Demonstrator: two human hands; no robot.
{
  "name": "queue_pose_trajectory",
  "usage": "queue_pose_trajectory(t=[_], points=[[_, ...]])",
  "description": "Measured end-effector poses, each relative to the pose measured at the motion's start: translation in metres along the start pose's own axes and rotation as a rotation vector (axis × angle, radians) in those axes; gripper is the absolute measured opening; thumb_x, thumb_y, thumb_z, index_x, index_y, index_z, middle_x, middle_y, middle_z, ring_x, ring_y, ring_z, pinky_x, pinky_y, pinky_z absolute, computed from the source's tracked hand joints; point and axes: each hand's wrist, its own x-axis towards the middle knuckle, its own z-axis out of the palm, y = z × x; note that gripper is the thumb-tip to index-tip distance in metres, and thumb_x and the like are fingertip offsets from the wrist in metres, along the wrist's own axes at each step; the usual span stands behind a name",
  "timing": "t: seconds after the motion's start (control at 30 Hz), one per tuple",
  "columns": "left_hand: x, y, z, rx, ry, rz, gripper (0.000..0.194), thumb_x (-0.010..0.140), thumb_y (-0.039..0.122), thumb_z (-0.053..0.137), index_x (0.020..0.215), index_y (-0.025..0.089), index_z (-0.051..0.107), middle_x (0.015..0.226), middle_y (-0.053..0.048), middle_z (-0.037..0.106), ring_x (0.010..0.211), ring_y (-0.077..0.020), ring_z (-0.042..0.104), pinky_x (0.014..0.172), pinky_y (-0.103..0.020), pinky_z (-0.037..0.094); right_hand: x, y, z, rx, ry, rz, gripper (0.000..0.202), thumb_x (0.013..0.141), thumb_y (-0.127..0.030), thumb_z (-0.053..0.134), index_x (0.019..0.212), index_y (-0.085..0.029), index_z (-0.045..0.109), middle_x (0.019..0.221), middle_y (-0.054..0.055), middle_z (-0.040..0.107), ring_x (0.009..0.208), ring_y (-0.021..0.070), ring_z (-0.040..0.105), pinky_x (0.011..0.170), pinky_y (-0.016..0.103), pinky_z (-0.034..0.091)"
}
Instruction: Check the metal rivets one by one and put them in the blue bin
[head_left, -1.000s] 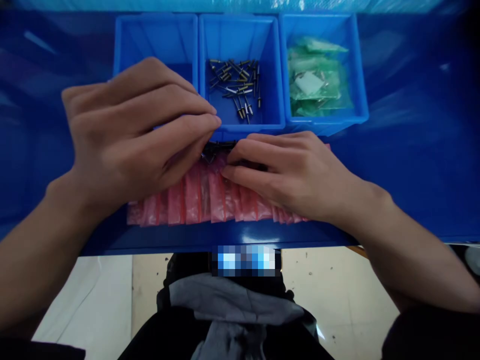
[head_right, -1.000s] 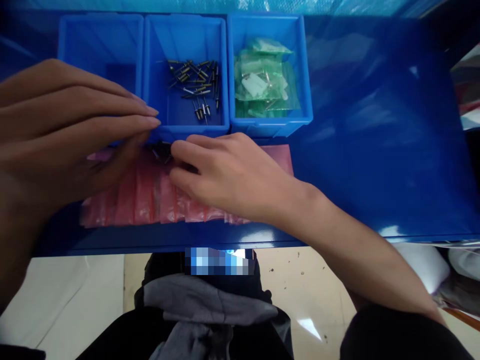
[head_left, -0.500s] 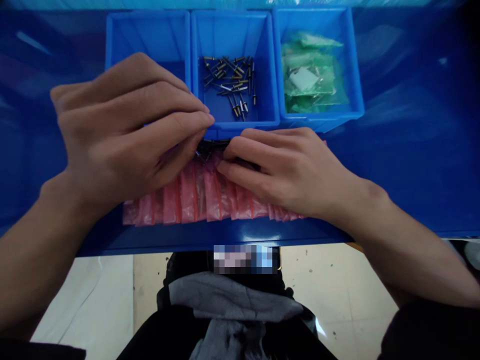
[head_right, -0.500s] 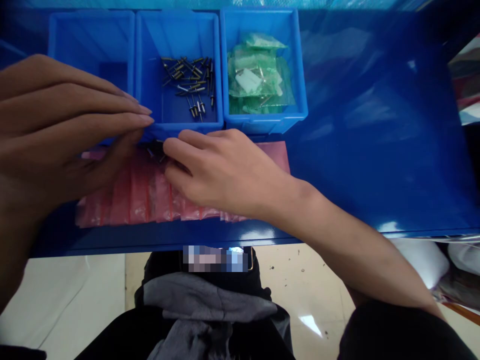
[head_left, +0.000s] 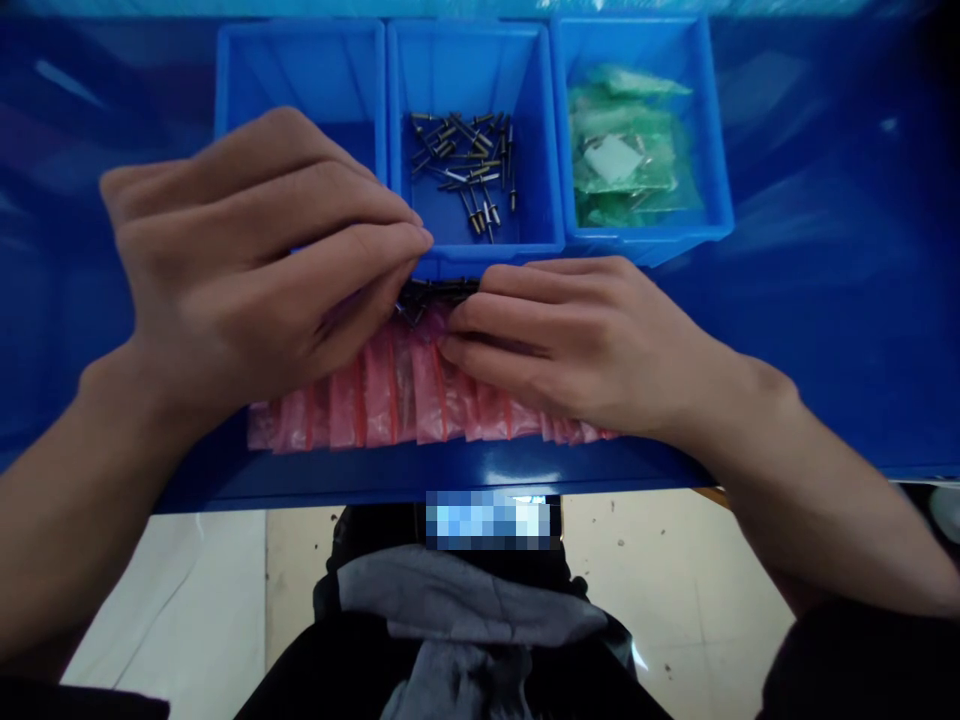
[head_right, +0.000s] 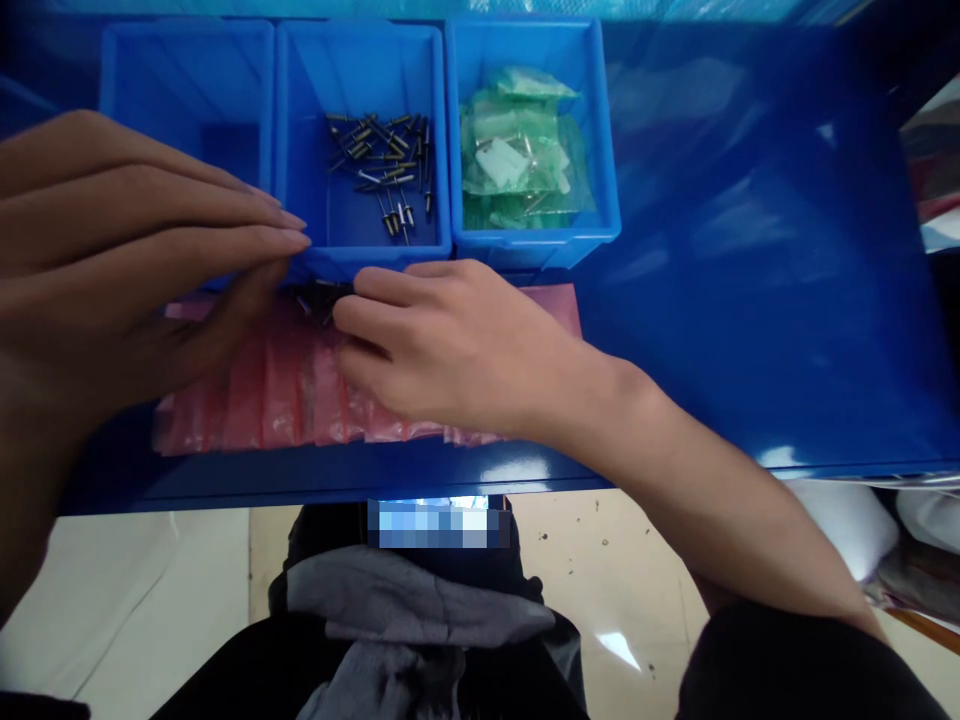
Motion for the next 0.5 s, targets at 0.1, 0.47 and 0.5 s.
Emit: queue_pose_trajectory(t=[0.1,0.47,0.5], points=[[0.001,0.0,0.0,-0.012,-0.007,-0.013,0.052,0.093,0.027,0.07,0.145,0.026,0.062,0.128,-0.008,0.075,0.111,-0.0351,0.075,0.083,-0.05,0.061,-0.001,0.003,-0.003,0.02,-0.053,0.009,0.033,0.113,-0.014,0.041,0.115,-0.014,0.074,0.111,0.007,0.078,0.111,0.0242,0.071,0.077,0.037,0.058],[0.0,-0.002,0.002,-0.03,0.03,-0.04,0.061,0.092,0.031,0.074,0.151,0.036,0.058,0.127,-0.002,0.077,0.109,-0.035,0.076,0.081,-0.051,0.062,0.012,-0.004,0.002,-0.008,0.23,0.095,0.032,0.109,-0.015,0.048,0.089,-0.017,0.073,0.095,0.004,0.074,0.092,0.0174,0.071,0.069,0.033,0.054],[0.0,-0.002,0.002,-0.037,0.032,-0.05,0.064,0.092,0.032,0.074,0.153,0.04,0.056,0.128,-0.001,0.077,0.111,-0.0351,0.077,0.083,-0.051,0.062,0.014,-0.003,0.0,0.047,0.284,0.169,0.03,0.108,-0.017,0.051,0.089,-0.018,0.074,0.093,0.004,0.072,0.088,0.0165,0.07,0.071,0.034,0.054]])
